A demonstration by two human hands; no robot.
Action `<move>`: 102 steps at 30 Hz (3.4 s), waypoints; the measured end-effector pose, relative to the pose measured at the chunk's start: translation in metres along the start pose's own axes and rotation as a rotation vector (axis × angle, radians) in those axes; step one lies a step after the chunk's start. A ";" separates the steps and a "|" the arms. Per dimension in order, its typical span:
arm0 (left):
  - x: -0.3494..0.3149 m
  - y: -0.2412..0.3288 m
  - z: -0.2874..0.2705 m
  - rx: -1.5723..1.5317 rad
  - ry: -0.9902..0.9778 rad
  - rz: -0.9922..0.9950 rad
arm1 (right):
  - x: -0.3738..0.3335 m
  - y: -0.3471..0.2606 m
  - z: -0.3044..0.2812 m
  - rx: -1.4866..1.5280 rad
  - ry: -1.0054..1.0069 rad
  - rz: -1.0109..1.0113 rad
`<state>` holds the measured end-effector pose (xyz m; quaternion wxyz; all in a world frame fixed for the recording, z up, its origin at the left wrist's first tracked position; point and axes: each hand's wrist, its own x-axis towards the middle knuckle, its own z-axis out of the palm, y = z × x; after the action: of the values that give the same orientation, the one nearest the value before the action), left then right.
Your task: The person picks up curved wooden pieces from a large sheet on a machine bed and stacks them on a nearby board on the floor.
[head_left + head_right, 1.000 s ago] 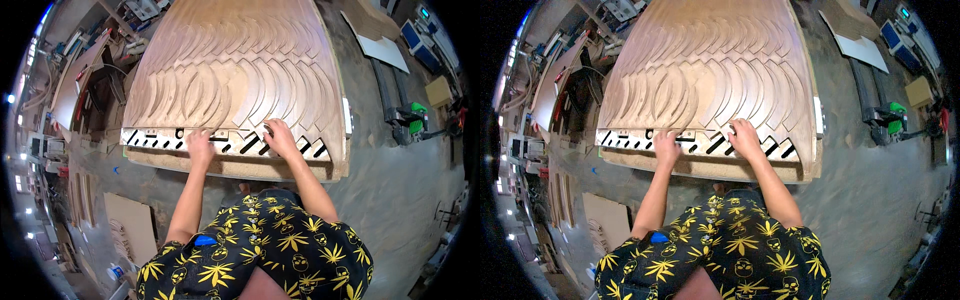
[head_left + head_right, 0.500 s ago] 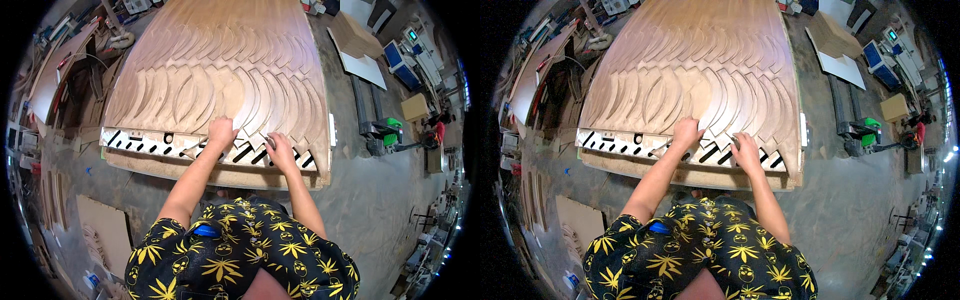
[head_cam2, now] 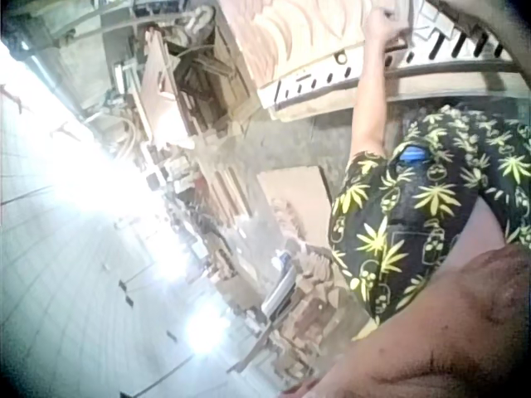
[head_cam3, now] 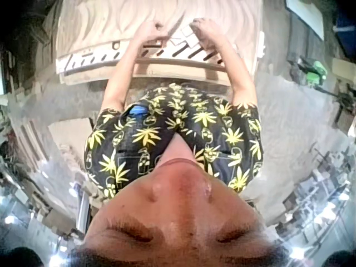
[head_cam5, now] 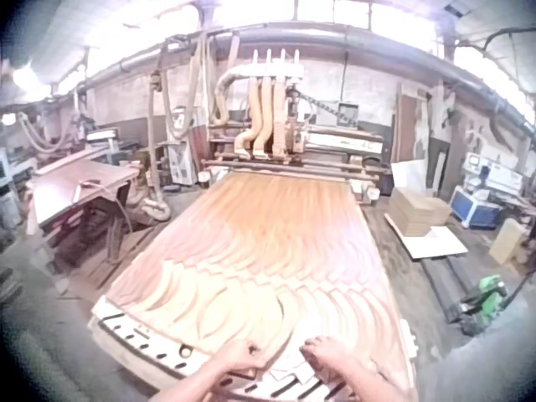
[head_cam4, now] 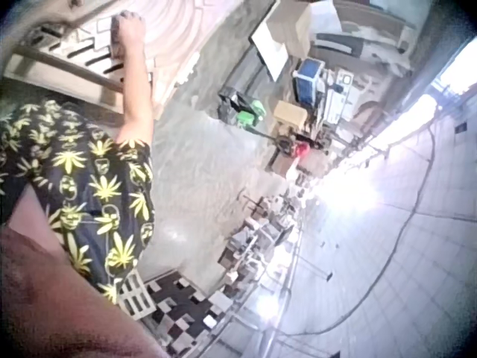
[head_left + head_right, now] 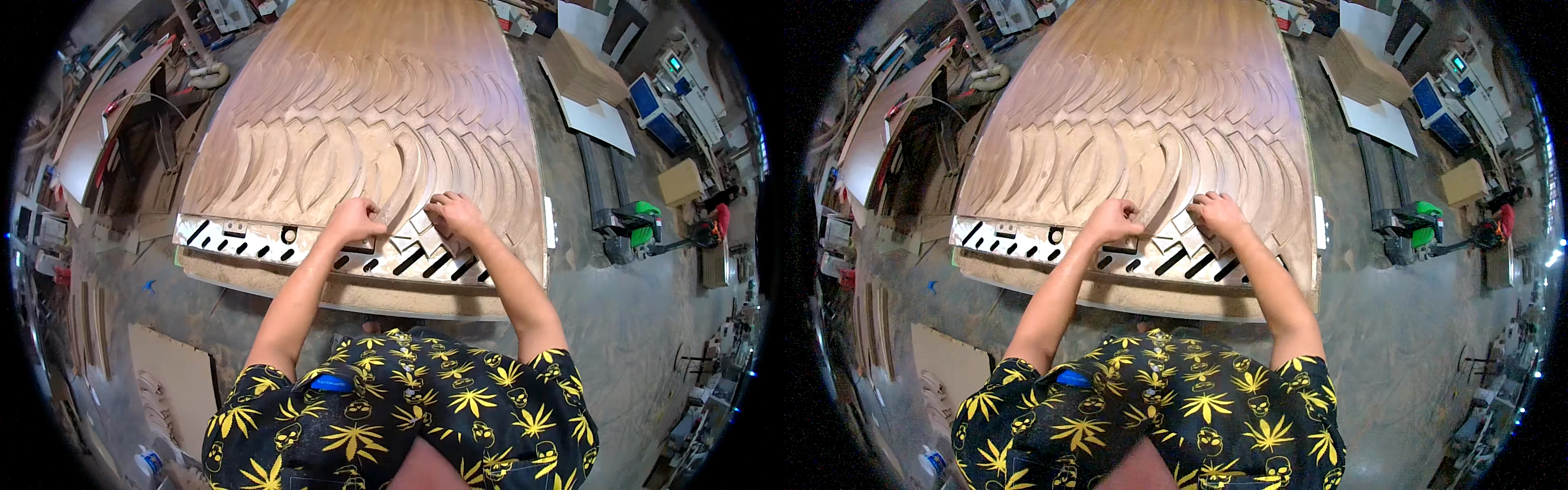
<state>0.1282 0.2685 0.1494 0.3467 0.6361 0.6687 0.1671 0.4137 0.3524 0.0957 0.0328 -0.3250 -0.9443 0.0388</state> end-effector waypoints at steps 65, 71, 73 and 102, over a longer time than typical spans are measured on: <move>0.015 0.105 0.142 0.549 0.354 0.184 | -0.096 0.029 -0.027 0.185 0.393 0.269; 0.043 0.112 0.154 0.706 0.286 0.166 | -0.134 0.042 -0.005 0.194 0.407 0.401; 0.044 0.117 0.152 0.766 0.198 0.132 | -0.142 0.046 0.001 0.209 0.412 0.394; 0.055 0.145 0.142 0.678 0.057 -0.029 | -0.114 0.054 -0.005 0.721 0.419 0.468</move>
<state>0.3334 0.3103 0.1321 0.0990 0.7009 0.7045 -0.0520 0.5364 0.3247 0.0911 0.3237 -0.4977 -0.7450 0.3040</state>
